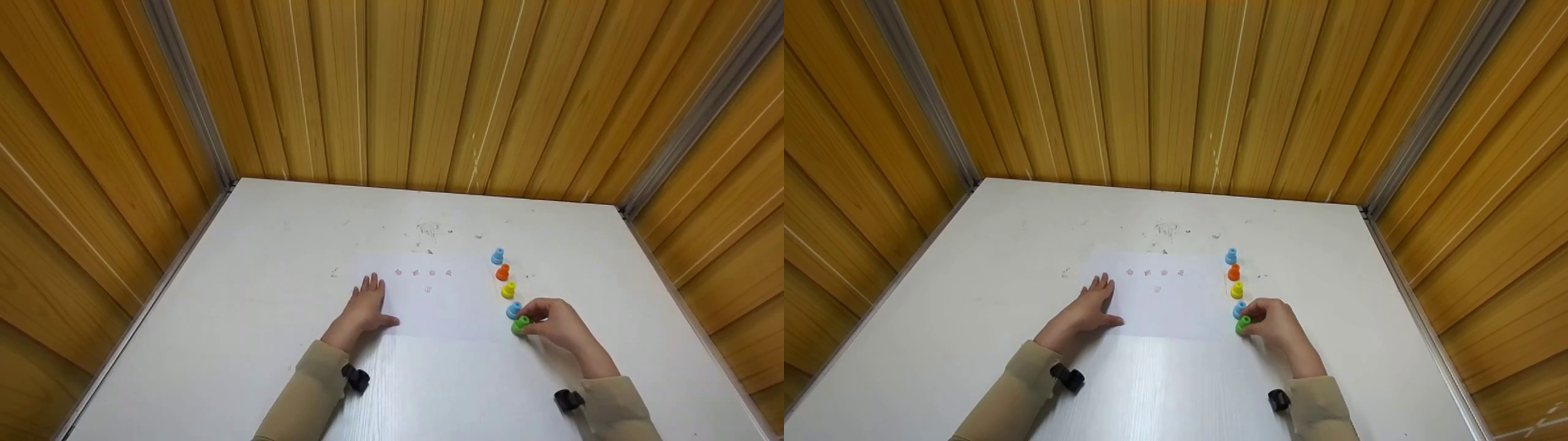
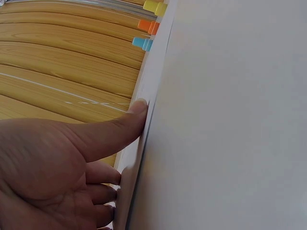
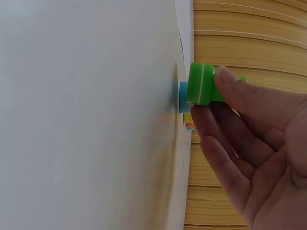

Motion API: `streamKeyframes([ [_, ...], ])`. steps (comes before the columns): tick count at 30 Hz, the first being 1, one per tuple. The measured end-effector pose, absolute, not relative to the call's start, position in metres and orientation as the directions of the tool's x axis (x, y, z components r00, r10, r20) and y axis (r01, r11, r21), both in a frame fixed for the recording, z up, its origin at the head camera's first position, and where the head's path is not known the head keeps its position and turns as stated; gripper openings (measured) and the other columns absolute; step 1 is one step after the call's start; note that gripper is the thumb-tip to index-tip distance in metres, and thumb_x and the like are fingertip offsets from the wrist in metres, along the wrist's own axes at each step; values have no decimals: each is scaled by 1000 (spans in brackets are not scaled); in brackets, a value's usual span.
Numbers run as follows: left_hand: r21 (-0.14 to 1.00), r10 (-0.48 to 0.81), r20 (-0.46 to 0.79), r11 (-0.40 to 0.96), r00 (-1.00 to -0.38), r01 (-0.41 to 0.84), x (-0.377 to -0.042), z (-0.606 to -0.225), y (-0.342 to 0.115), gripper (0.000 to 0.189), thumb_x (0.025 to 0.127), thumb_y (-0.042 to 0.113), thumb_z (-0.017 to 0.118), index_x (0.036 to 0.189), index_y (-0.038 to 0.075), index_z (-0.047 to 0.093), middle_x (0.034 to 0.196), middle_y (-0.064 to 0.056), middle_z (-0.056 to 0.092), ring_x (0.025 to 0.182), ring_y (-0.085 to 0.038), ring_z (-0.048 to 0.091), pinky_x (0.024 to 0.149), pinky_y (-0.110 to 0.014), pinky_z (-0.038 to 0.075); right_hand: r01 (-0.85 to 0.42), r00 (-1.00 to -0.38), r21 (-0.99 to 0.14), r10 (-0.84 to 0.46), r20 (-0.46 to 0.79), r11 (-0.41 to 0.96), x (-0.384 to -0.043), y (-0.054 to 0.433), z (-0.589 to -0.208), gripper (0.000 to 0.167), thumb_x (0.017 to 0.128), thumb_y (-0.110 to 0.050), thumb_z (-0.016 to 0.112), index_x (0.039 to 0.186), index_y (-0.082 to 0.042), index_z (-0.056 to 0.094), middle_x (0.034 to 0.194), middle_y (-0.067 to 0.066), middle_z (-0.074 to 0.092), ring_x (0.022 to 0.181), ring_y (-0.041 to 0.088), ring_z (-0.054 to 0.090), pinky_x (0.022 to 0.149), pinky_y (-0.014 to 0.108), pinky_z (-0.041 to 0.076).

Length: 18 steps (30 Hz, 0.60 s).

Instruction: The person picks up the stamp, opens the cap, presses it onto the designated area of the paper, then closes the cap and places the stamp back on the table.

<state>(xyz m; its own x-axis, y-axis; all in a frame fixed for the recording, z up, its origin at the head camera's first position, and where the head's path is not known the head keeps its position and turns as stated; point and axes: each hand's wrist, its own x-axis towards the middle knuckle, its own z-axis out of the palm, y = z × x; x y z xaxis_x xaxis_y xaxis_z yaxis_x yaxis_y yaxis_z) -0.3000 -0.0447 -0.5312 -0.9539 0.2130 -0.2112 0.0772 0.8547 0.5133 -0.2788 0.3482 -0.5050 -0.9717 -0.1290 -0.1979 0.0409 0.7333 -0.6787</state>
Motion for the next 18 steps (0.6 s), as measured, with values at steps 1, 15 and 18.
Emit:
streamKeyframes([
  [1, 513, 213, -212, 855, -954, 76, -300, -531, -45, 100, 86, 36, 84, 158, -6, 28, 170, -27, 15, 160, -41, 12, 132, -54, 13, 46, -970, -677, -129, -206, 734, -279, 348, -506, 23, 82, -4, 84, 103, -8, 76, 101, 6, 73, 93, 20, 62, 77, 25, 54],
  [15, 521, 227, -207, 849, -952, 90, -299, -531, -46, 100, 87, 37, 83, 158, -6, 28, 170, -28, 14, 160, -41, 11, 132, -55, 13, 12, -953, -709, -206, -221, 706, -281, 352, -512, 27, 76, -1, 87, 99, -7, 74, 97, 5, 72, 90, 19, 61, 77, 24, 54],
  [18, 519, 229, -205, 850, -952, 93, -299, -531, -46, 100, 87, 37, 83, 158, -7, 29, 169, -28, 14, 160, -42, 11, 132, -56, 13, 2, -952, -713, -217, -216, 701, -281, 353, -513, 27, 76, -1, 87, 99, -7, 74, 98, 5, 71, 91, 19, 60, 76, 24, 53],
])
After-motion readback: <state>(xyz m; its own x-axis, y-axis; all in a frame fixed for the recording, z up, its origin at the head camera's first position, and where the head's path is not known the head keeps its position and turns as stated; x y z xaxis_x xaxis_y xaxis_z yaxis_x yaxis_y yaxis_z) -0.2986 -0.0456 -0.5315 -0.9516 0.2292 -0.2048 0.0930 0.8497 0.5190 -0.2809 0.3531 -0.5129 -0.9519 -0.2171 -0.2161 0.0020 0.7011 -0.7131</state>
